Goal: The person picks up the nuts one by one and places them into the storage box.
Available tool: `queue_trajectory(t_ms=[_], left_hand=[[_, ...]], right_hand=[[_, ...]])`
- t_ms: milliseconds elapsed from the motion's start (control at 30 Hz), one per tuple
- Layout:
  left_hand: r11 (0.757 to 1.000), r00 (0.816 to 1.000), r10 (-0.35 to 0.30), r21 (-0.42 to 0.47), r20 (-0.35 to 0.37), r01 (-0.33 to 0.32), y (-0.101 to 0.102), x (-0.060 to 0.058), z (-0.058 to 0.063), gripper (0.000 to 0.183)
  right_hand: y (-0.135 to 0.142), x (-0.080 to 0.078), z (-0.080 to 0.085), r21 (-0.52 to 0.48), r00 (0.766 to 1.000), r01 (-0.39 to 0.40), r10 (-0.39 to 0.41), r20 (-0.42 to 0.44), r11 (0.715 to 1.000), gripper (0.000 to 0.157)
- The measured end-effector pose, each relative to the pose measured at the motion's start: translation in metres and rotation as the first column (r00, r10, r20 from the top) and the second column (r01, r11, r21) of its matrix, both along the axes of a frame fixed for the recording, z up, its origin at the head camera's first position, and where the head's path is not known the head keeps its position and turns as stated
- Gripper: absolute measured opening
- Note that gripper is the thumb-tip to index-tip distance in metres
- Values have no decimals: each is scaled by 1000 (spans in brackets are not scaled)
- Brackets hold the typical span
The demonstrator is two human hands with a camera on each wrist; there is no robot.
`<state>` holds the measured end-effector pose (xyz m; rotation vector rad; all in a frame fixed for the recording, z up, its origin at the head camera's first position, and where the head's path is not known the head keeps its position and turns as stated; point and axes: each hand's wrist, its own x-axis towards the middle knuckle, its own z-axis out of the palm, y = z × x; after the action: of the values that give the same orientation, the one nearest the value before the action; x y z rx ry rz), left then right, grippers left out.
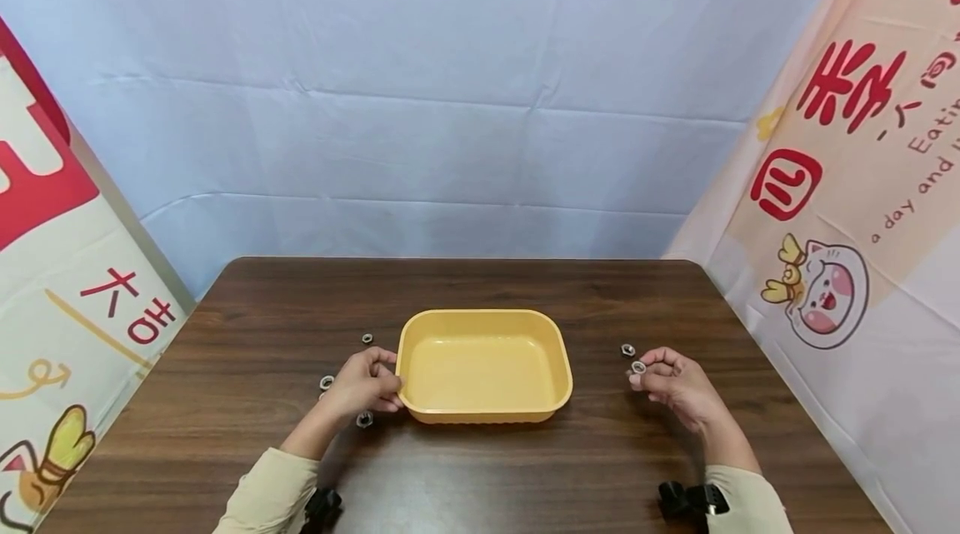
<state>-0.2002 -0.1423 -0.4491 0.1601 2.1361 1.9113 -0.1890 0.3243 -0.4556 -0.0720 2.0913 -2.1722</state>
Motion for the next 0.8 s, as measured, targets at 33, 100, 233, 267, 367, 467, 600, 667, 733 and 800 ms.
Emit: queue_trajectory(t_ms=[33, 100, 233, 267, 367, 467, 600, 667, 733, 800], left_hand=[[1000, 1000, -4, -1, -5, 4, 0, 0, 0, 40], [1000, 1000, -8, -3, -10, 8, -1, 1, 1, 40], [1000, 1000, -10, -14, -13, 10, -1, 1, 2, 39], [1000, 1000, -9, -18, -8, 9, -1, 1, 2, 39], [1000, 1000, -11, -24, 3, 12, -1, 1, 2, 38], [999, 1000, -11, -32, 20, 11, 0, 0, 3, 37], [999, 999, 3, -42, 39, -1, 0, 0, 6, 38], [999, 999, 5, -46, 45, -3, 0, 0, 8, 39], [999, 999, 0, -47, 48, 2, 0, 0, 9, 40], [999, 999, -5, -51, 49, 8, 0, 0, 9, 41]], right_hand=[[-1, -1, 2, 13, 1000, -6, 6, -1, 1000, 22], [-3, -4, 5, 38, 1000, -16, 16, 4, 999, 22], [-8, -10, 11, 53, 998, -59, 58, 18, 997, 20], [-9, -12, 13, 49, 997, -76, 75, 19, 996, 20], [-13, -18, 18, 41, 992, -123, 123, 17, 992, 18], [-19, -24, 24, 51, 989, -147, 146, 28, 988, 18], [-30, -31, 30, 114, 990, -139, 135, 41, 984, 19], [-34, -34, 33, 141, 991, -133, 129, 38, 981, 21], [-38, -37, 35, 159, 991, -136, 132, 38, 978, 23], [-42, -40, 37, 158, 988, -153, 147, 47, 975, 23]])
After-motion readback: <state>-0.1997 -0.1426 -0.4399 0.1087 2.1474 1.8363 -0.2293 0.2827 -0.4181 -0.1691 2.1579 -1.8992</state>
